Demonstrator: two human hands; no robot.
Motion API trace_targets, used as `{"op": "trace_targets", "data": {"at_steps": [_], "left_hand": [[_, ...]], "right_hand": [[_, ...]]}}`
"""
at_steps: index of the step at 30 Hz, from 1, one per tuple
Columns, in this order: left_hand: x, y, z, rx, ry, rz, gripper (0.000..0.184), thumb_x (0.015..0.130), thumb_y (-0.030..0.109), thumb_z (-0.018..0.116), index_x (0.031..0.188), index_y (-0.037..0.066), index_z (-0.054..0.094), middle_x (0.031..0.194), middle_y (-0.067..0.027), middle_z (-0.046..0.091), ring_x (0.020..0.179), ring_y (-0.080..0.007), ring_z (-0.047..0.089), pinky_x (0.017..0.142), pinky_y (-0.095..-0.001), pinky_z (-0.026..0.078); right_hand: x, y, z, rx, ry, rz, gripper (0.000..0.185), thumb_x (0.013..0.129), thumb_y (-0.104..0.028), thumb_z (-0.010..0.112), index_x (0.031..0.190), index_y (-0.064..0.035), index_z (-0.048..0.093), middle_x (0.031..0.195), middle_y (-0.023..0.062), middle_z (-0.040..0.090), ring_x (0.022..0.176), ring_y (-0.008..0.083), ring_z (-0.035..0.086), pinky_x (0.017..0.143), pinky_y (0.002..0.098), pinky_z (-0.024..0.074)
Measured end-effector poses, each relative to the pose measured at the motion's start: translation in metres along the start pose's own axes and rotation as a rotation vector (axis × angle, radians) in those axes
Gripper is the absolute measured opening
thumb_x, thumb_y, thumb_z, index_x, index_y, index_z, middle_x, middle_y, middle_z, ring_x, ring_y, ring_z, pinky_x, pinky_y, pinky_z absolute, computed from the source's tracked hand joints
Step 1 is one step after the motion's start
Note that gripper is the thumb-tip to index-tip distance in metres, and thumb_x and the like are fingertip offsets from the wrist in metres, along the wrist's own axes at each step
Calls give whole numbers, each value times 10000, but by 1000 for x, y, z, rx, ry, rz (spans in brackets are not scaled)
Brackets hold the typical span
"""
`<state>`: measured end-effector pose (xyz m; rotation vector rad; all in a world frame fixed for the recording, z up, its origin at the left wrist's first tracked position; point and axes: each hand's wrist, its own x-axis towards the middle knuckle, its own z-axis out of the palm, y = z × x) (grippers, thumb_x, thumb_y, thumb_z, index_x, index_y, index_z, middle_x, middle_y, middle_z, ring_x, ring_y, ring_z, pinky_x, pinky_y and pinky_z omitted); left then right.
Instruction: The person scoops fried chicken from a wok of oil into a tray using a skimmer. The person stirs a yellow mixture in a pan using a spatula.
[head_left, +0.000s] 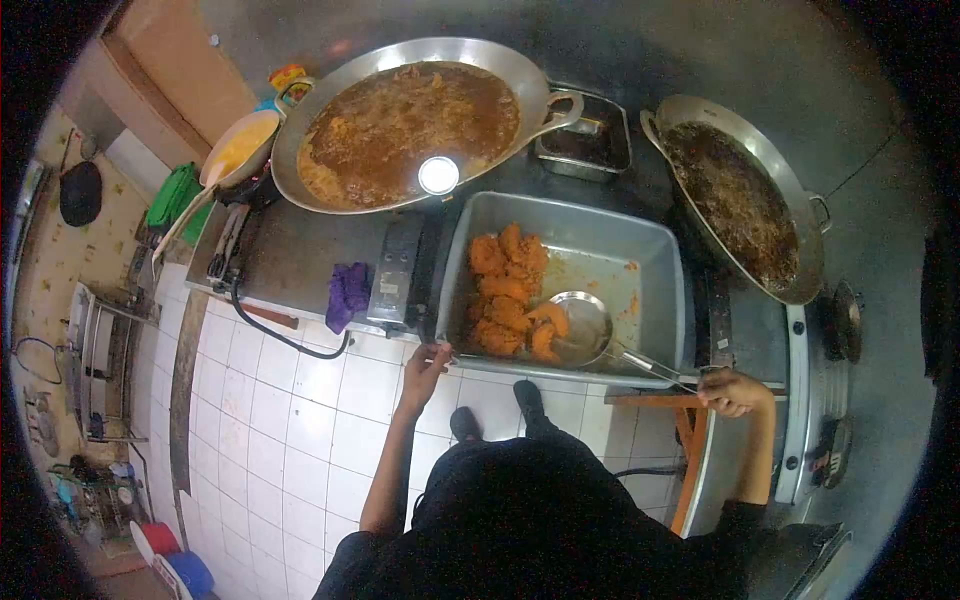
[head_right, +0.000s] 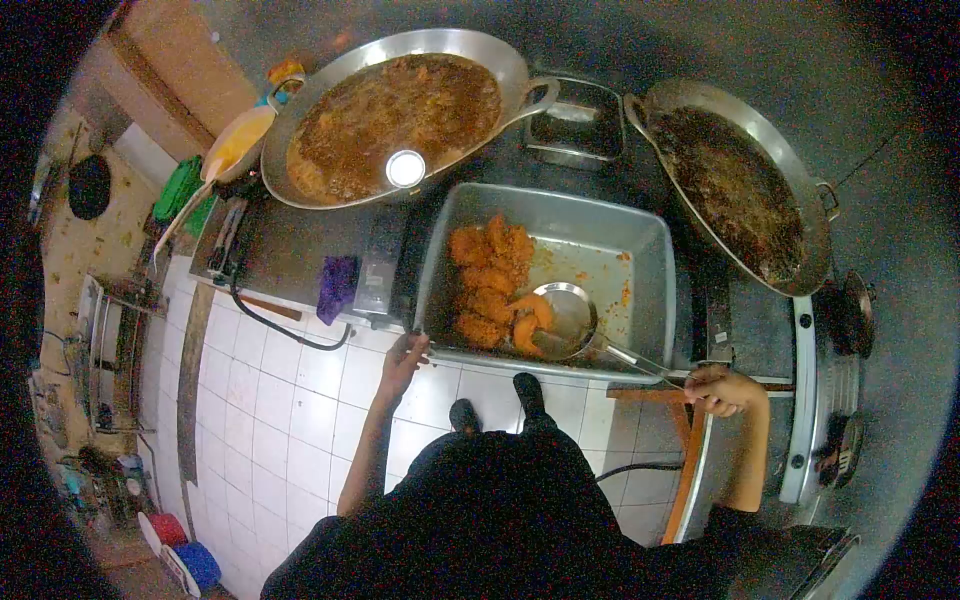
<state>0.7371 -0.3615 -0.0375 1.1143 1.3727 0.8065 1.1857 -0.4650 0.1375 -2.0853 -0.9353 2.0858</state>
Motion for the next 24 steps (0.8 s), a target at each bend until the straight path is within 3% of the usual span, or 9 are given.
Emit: {"op": "trace_targets", "data": {"at_steps": [6,8,9,11,12,14,17,24], "left_hand": [[-1,0,3,-61,-4,-3,331,771,334,521,848,12,520,763,-52,540,694,-116,511,597,-239,419],[0,-3,4,-61,-2,-18,327,772,334,518,845,16,521,767,-52,541,695,-118,511,599,-241,420],[0,-3,4,-60,-4,-21,325,775,331,515,847,15,521,776,-55,543,703,-121,512,602,-241,421],[1,0,3,-59,-2,-18,323,778,328,511,849,14,521,784,-57,546,712,-124,513,605,-241,421],[-1,3,3,-32,-2,-2,326,777,329,511,851,12,520,790,-60,549,716,-124,516,605,-240,422],[-4,4,2,-3,-5,13,329,777,330,511,853,10,519,795,-62,551,719,-124,519,605,-240,423],[-3,3,1,13,5,21,337,776,329,513,864,4,514,795,-68,553,715,-120,518,601,-237,426],[-3,-2,3,-46,22,41,328,774,312,520,859,-5,514,771,-61,557,685,-115,509,596,-230,427]], "right_hand": [[-10,-14,3,37,15,-125,71,764,-116,486,737,-53,469,474,-32,341,320,10,224,257,166,130],[-12,-47,27,-28,71,-143,99,748,-107,515,679,-38,497,487,-8,390,346,32,308,286,198,236],[-6,-52,38,-26,71,-146,99,748,-107,515,679,-38,497,487,-8,390,346,32,308,286,198,236],[9,-58,55,-560,296,-663,75,720,-82,504,682,-18,493,509,40,452,400,118,417,393,255,353],[8,-64,63,-560,296,-666,75,720,-82,504,682,-18,493,509,40,452,400,118,417,393,255,353],[1,-72,79,-713,474,-737,56,700,-54,478,701,0,490,575,101,505,527,213,503,531,306,397],[-9,-78,89,-803,646,-695,68,705,-49,462,709,14,489,629,147,515,596,263,520,557,330,395],[-26,-67,80,-715,744,-552,107,727,-78,453,735,21,493,593,154,503,573,245,522,548,324,388]]}}
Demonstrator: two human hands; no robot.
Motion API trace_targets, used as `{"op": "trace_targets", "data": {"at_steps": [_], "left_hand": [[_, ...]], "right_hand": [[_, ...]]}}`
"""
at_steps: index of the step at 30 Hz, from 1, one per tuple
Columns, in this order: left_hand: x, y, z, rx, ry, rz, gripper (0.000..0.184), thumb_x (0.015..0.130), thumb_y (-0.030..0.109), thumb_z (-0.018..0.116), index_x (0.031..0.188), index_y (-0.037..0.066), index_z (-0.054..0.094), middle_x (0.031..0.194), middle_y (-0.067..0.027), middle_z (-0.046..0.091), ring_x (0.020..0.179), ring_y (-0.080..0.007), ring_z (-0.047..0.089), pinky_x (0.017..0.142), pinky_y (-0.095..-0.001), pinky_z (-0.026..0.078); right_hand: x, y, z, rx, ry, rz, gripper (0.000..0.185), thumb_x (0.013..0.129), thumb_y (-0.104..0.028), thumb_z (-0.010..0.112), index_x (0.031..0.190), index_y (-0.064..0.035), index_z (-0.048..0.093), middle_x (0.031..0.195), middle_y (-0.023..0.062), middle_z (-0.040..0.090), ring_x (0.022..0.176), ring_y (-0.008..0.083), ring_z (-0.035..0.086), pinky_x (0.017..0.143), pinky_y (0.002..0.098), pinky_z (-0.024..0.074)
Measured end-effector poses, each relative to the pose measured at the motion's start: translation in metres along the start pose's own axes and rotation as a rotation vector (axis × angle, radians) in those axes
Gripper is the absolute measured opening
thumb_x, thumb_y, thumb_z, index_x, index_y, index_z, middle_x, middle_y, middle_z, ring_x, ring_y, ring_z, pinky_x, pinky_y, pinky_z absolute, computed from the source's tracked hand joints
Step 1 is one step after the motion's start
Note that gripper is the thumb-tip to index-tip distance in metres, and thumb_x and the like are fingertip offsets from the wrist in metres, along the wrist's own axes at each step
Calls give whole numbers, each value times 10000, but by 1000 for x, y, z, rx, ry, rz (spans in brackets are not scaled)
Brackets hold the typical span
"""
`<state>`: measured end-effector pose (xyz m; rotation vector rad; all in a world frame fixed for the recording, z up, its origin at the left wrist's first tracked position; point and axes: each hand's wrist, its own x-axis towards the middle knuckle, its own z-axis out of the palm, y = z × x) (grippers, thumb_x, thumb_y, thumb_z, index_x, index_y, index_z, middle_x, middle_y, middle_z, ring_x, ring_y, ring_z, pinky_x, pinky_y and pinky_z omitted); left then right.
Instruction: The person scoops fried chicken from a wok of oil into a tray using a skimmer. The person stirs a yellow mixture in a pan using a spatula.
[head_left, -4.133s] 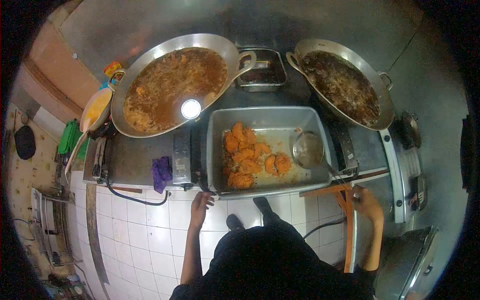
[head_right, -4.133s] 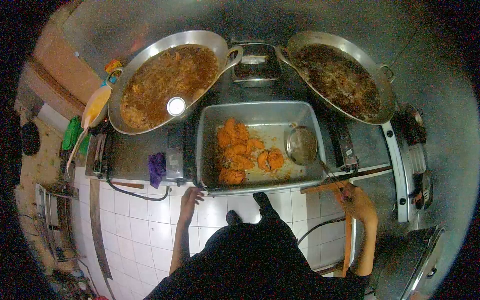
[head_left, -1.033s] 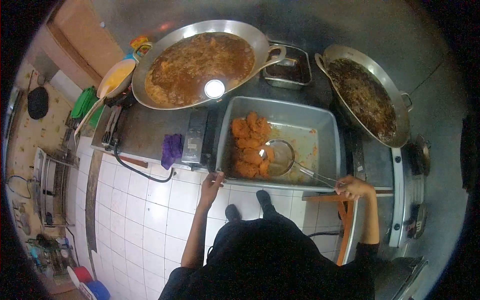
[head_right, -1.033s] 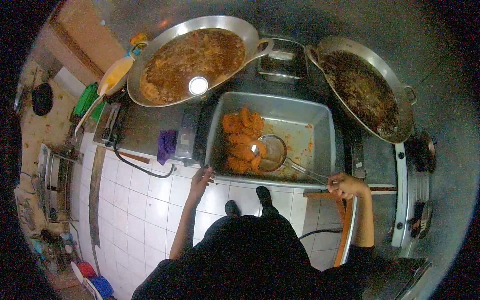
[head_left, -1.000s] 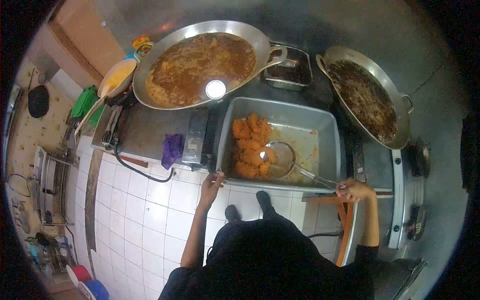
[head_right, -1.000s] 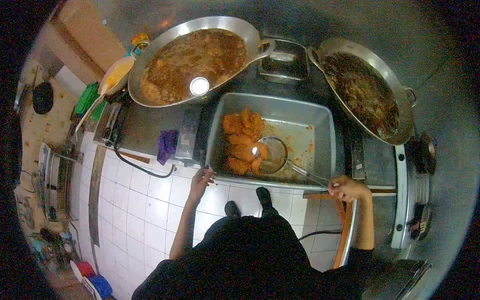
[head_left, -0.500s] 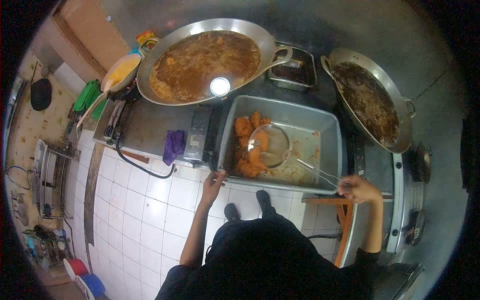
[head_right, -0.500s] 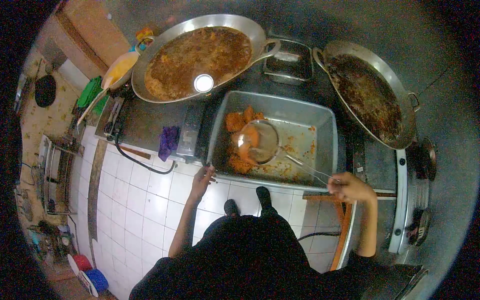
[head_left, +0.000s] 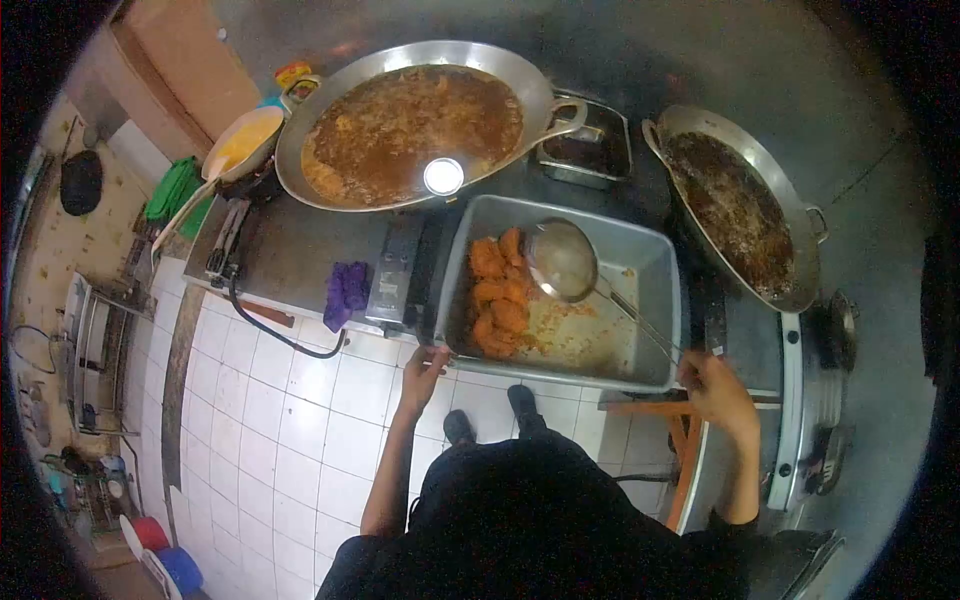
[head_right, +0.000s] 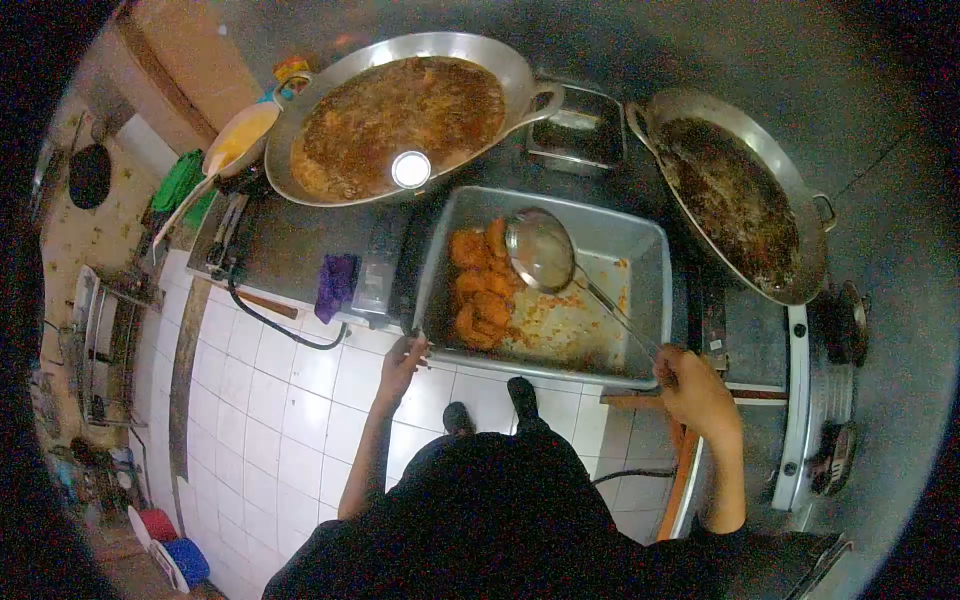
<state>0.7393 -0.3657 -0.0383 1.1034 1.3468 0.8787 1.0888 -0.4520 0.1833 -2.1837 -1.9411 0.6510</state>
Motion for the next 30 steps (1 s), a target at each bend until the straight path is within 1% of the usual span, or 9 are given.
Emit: {"op": "trace_targets", "data": {"at_steps": [3,6,10,15,19,21,24,26,30], "left_hand": [[1,-3,-1,-5,14,6,323,768,305,529,860,-4,519,762,-58,555,675,-115,509,588,-227,423],[5,-14,-4,-11,24,35,318,755,306,545,844,1,530,756,-56,552,669,-113,506,579,-222,415],[10,-25,-10,39,35,90,321,732,321,572,799,9,542,747,-52,549,669,-109,505,572,-224,400],[-3,-7,-17,82,66,82,320,729,320,577,807,12,541,746,-51,550,688,-116,513,586,-237,403],[-12,-21,-21,116,115,77,381,734,373,552,836,6,531,710,-50,533,661,-115,503,589,-240,413],[-19,-27,-23,120,120,25,360,739,351,552,836,5,529,702,-54,528,654,-116,506,581,-241,418],[-30,-45,-28,93,160,32,332,748,319,548,831,-2,523,707,-63,529,644,-117,508,575,-242,428],[-43,-42,-30,9,203,-14,339,730,316,565,846,-2,546,754,-75,553,647,-130,524,559,-247,425],[-58,-82,-37,-18,285,-63,329,747,312,544,832,-6,536,743,-78,553,649,-129,529,557,-247,438]], "right_hand": [[-2,34,13,15,-21,147,147,688,-101,493,788,6,505,666,195,531,682,360,522,629,392,395],[-3,49,4,262,-218,315,120,723,-140,500,760,-29,530,538,69,495,424,129,450,384,260,352],[-29,37,-37,551,-148,580,215,773,-248,492,685,-53,505,449,1,411,324,62,330,297,196,226],[-49,16,-102,632,-58,399,365,807,-372,411,652,-53,497,406,-13,363,288,36,269,249,193,156],[-7,-42,-123,529,200,92,203,837,-207,373,809,-77,527,518,16,455,316,31,304,276,168,206],[33,-80,-120,388,430,-137,178,824,-129,373,892,-45,515,726,74,545,498,113,490,443,187,378],[118,-109,-134,55,332,-377,214,792,-118,405,950,-2,493,946,162,533,939,272,490,804,316,354],[186,-132,-132,-245,370,-349,241,740,-96,414,937,9,505,940,197,530,892,332,503,745,367,393],[267,-183,-126,-572,398,-240,239,719,-70,398,883,62,511,776,192,568,624,241,571,515,326,441]]}}
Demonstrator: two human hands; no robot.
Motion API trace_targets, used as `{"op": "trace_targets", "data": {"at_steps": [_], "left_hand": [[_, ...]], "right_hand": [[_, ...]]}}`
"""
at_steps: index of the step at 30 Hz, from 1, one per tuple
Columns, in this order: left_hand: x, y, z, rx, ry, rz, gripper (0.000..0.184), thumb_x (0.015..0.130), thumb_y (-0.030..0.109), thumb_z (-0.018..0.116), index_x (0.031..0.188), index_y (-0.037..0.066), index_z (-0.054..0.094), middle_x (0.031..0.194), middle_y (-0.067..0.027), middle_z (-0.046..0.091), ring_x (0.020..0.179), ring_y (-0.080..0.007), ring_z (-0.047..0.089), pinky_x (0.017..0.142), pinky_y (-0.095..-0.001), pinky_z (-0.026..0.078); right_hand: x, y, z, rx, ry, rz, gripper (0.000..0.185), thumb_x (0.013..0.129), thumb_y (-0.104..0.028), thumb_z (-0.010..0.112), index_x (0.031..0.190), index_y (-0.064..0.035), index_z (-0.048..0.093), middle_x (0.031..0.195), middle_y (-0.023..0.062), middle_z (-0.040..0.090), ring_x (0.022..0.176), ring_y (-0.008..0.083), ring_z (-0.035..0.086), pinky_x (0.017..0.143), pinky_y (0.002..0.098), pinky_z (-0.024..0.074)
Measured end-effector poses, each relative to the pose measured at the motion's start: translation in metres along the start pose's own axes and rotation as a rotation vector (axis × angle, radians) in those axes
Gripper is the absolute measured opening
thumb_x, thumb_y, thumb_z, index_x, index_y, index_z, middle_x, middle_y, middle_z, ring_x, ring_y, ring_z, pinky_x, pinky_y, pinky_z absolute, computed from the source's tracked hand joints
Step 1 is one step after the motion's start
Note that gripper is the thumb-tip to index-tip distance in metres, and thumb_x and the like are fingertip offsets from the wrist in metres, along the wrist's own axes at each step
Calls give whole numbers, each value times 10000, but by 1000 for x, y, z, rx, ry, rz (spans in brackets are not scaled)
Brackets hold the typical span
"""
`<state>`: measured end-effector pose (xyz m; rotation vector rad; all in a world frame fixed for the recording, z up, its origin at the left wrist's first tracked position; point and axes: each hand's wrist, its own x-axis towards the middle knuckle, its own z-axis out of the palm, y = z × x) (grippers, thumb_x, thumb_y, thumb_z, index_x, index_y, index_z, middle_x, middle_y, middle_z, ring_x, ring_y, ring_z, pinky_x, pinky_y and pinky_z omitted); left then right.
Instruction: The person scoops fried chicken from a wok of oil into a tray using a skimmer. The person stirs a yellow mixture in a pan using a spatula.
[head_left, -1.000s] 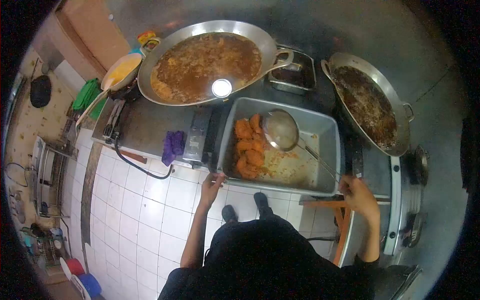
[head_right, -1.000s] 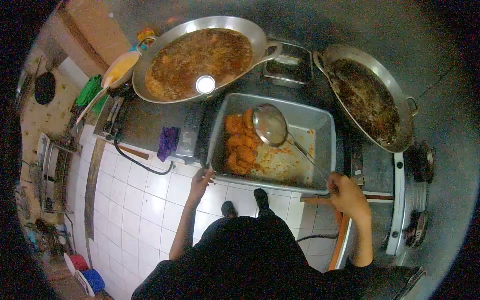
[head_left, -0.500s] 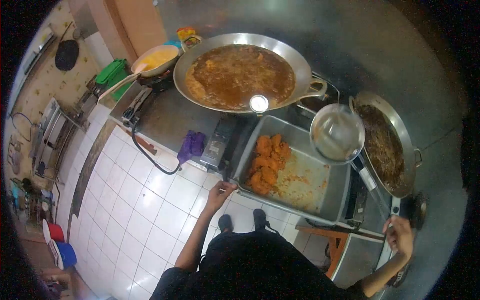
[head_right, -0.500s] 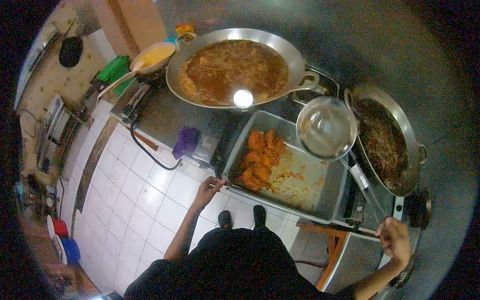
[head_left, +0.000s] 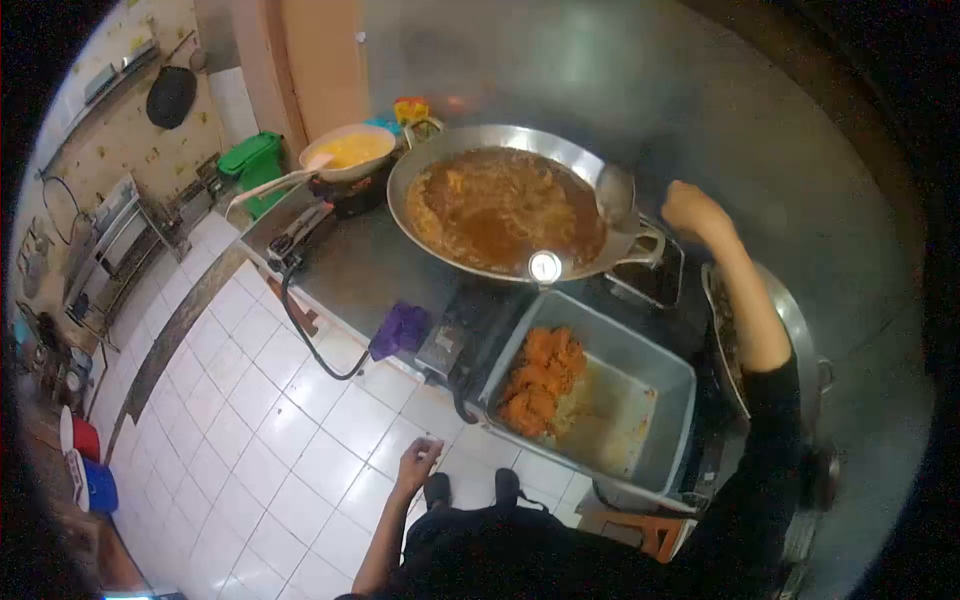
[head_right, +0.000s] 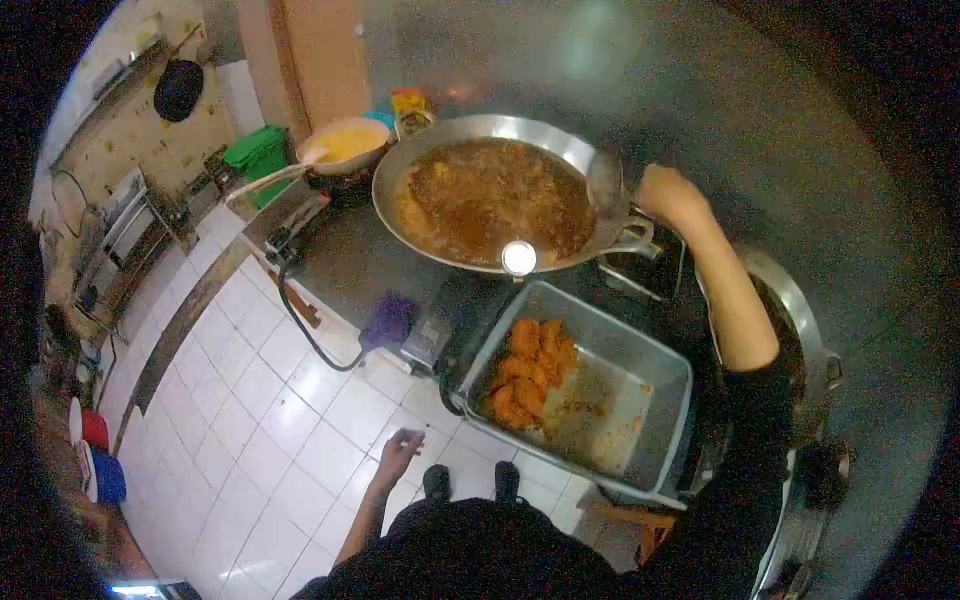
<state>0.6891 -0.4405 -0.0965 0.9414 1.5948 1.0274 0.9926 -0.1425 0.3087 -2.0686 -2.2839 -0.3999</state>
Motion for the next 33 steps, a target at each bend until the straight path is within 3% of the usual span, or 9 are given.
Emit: {"op": "trace_targets", "data": {"at_steps": [3,5,8,11,15,19,21,24,33], "left_hand": [[-18,-42,-14,73,95,-87,287,765,280,527,817,-3,535,718,-69,554,652,-122,528,569,-252,447],[-29,-65,-25,266,136,-37,315,756,308,531,805,-3,535,686,-72,559,614,-121,527,557,-252,446],[-40,-134,-39,304,147,-202,467,728,440,499,840,-12,543,784,-193,566,710,-272,561,641,-328,434],[-53,-162,-50,287,100,-493,509,717,475,484,841,-16,541,786,-209,566,775,-279,557,670,-334,431],[-62,-239,-60,399,102,-399,511,712,468,490,841,-24,537,702,-169,581,689,-253,574,639,-322,442],[-80,-232,-73,222,56,-543,449,695,377,555,812,-56,536,652,-141,576,546,-183,561,537,-292,463],[-92,-228,-80,155,106,-595,422,694,331,559,798,-78,529,648,-141,574,543,-179,561,499,-284,471],[-114,-225,-81,18,227,-674,389,697,278,537,809,-94,520,642,-153,567,538,-193,559,452,-289,474],[-150,-269,-67,-15,65,-767,272,698,227,510,821,-14,537,697,-132,583,575,-198,563,456,-277,429]], "right_hand": [[52,-7,-4,295,-759,275,229,757,-60,362,906,4,523,423,20,383,298,70,254,264,230,204],[66,6,0,528,-1086,261,275,764,-51,282,914,-9,509,443,-61,298,325,12,210,270,154,183],[71,10,12,606,-1122,234,230,815,-142,351,930,-39,522,426,-82,267,319,16,182,261,171,145],[76,13,37,742,-1224,261,256,831,-228,366,934,-53,522,426,-88,272,323,-1,189,258,162,133],[58,-25,40,608,-1210,107,242,820,-270,423,872,-41,483,437,-91,230,330,-10,175,252,118,151],[100,-26,87,453,-1261,218,263,757,-268,525,590,-80,445,408,-50,286,321,75,249,325,250,266],[93,-34,82,418,-1065,216,141,714,-147,544,628,-46,496,443,-34,357,334,44,264,303,206,226],[70,-57,69,319,-616,102,294,552,-269,654,523,-47,464,483,46,448,385,134,397,348,277,303],[70,-76,97,209,-316,-13,536,519,-366,674,862,29,559,813,165,568,728,250,563,614,316,448]]}}
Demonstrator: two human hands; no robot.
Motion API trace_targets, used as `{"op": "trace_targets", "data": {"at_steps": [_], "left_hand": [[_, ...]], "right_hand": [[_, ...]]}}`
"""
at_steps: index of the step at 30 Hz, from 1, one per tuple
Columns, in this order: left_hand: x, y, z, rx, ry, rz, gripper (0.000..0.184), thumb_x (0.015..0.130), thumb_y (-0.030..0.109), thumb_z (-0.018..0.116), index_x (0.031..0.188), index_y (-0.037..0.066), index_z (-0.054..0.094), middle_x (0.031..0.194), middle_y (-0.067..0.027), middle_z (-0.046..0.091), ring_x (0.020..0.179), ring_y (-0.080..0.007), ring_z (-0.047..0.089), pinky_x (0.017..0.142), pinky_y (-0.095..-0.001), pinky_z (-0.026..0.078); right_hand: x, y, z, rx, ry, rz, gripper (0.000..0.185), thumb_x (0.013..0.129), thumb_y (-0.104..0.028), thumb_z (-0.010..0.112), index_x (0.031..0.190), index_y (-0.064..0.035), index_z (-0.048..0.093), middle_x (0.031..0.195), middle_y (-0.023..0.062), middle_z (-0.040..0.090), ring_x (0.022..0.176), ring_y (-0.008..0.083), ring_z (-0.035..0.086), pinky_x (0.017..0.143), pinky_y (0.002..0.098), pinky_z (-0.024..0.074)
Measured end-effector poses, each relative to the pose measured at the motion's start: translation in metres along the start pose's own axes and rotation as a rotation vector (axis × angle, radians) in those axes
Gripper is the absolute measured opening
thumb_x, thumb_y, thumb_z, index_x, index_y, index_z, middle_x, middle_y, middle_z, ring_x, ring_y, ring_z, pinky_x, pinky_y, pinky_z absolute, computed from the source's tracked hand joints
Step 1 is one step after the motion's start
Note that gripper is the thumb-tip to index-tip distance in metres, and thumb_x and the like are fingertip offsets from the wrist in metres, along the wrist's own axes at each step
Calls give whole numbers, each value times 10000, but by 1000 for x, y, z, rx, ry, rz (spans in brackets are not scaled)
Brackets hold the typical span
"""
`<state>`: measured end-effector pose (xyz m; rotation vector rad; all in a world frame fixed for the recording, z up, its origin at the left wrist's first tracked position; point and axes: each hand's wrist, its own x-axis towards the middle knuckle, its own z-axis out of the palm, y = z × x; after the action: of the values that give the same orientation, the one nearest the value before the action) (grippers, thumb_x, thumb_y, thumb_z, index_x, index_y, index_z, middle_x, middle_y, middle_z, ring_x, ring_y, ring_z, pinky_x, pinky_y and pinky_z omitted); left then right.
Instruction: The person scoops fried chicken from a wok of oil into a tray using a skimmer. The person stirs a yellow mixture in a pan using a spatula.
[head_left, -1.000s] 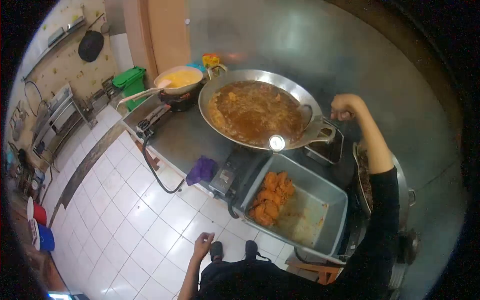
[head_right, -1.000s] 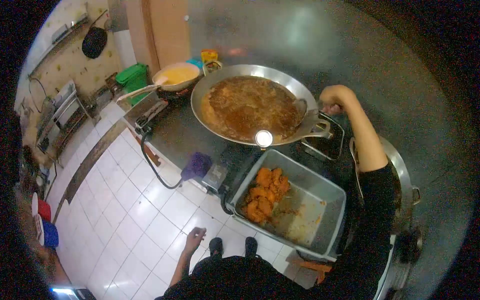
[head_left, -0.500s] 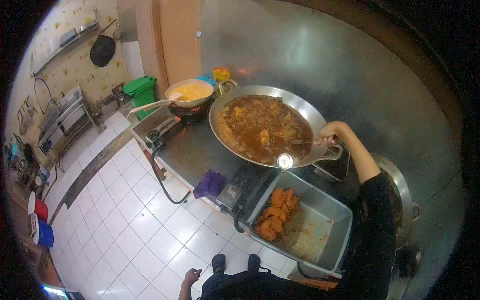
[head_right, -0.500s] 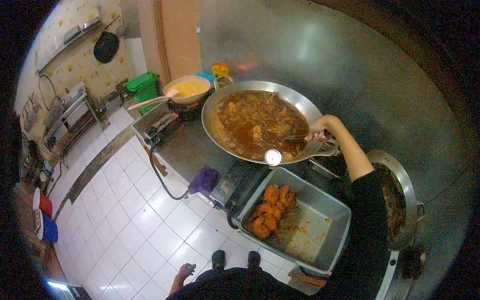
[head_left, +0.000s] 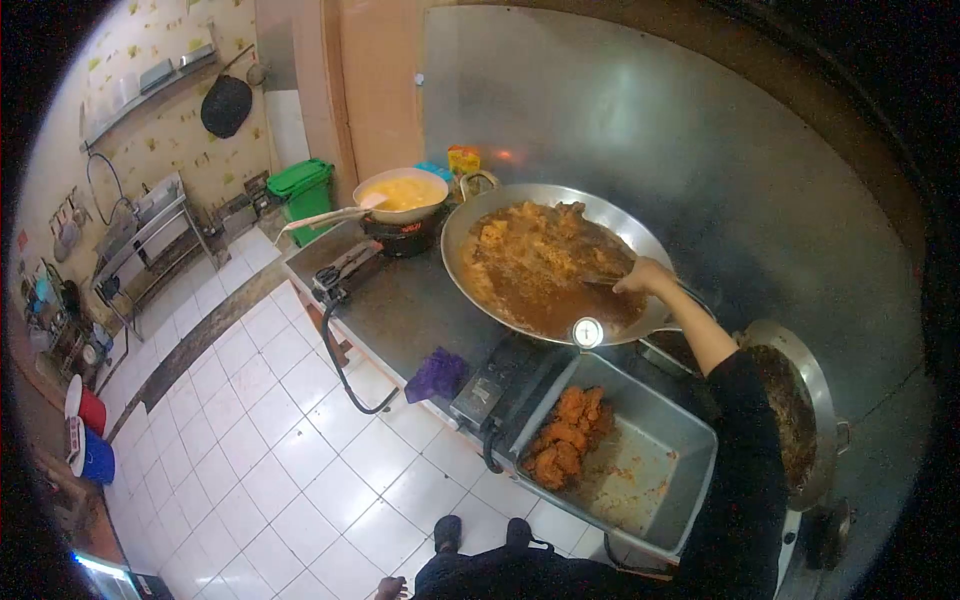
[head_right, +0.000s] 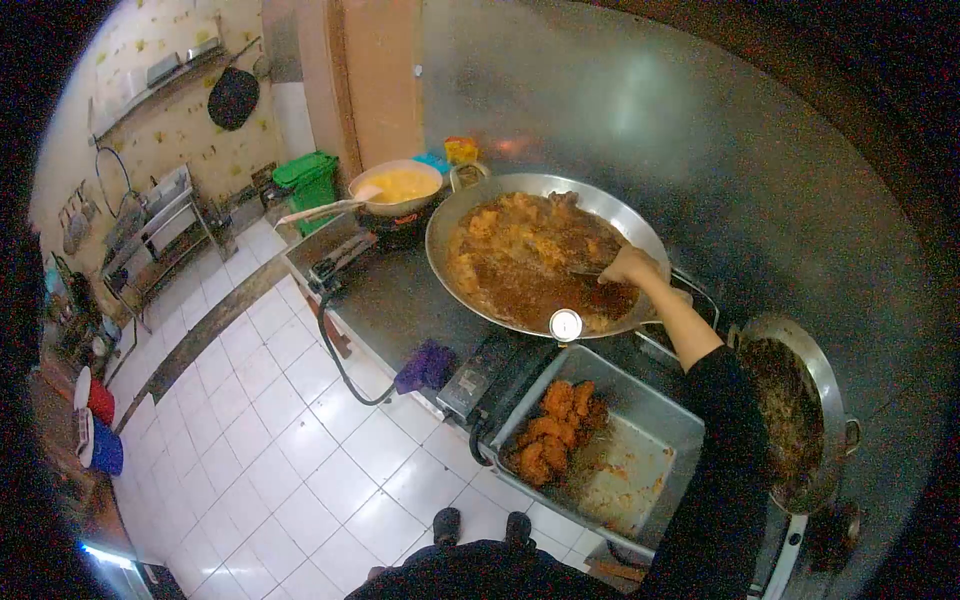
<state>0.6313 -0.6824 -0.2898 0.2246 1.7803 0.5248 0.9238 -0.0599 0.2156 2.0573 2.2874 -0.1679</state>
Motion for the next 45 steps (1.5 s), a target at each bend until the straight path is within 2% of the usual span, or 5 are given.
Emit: {"op": "trace_targets", "data": {"at_steps": [19,21,25,35,45], "left_hand": [[28,-27,2,-95,44,-117,247,699,212,475,841,22,546,731,-106,586,556,-191,567,462,-291,415],[63,-62,-11,1102,-74,755,222,709,275,472,856,144,574,835,-77,564,812,-228,534,727,-313,422],[24,-30,0,1368,-45,706,233,699,298,447,817,143,575,840,-68,567,804,-229,538,737,-313,417],[34,12,-1,-15,2,-113,254,696,214,495,837,7,541,729,-103,583,519,-187,549,426,-285,412],[11,28,-3,-67,-25,435,230,704,194,482,841,21,548,701,-107,578,496,-182,546,376,-265,377]], "right_hand": [[-34,65,5,336,172,-222,538,509,-346,687,776,103,556,768,194,566,656,247,569,577,315,438],[-52,63,-10,303,147,-133,497,507,-341,691,713,91,557,707,176,560,615,233,556,553,315,428],[-76,70,-17,264,62,59,432,496,-370,691,517,32,536,526,117,511,489,195,499,478,318,385],[-114,96,-19,309,110,77,417,485,-385,693,426,-26,489,422,64,437,397,150,414,400,304,325],[-148,109,-51,390,250,132,477,508,-425,684,387,-42,427,411,48,411,392,135,390,398,299,311]]}}
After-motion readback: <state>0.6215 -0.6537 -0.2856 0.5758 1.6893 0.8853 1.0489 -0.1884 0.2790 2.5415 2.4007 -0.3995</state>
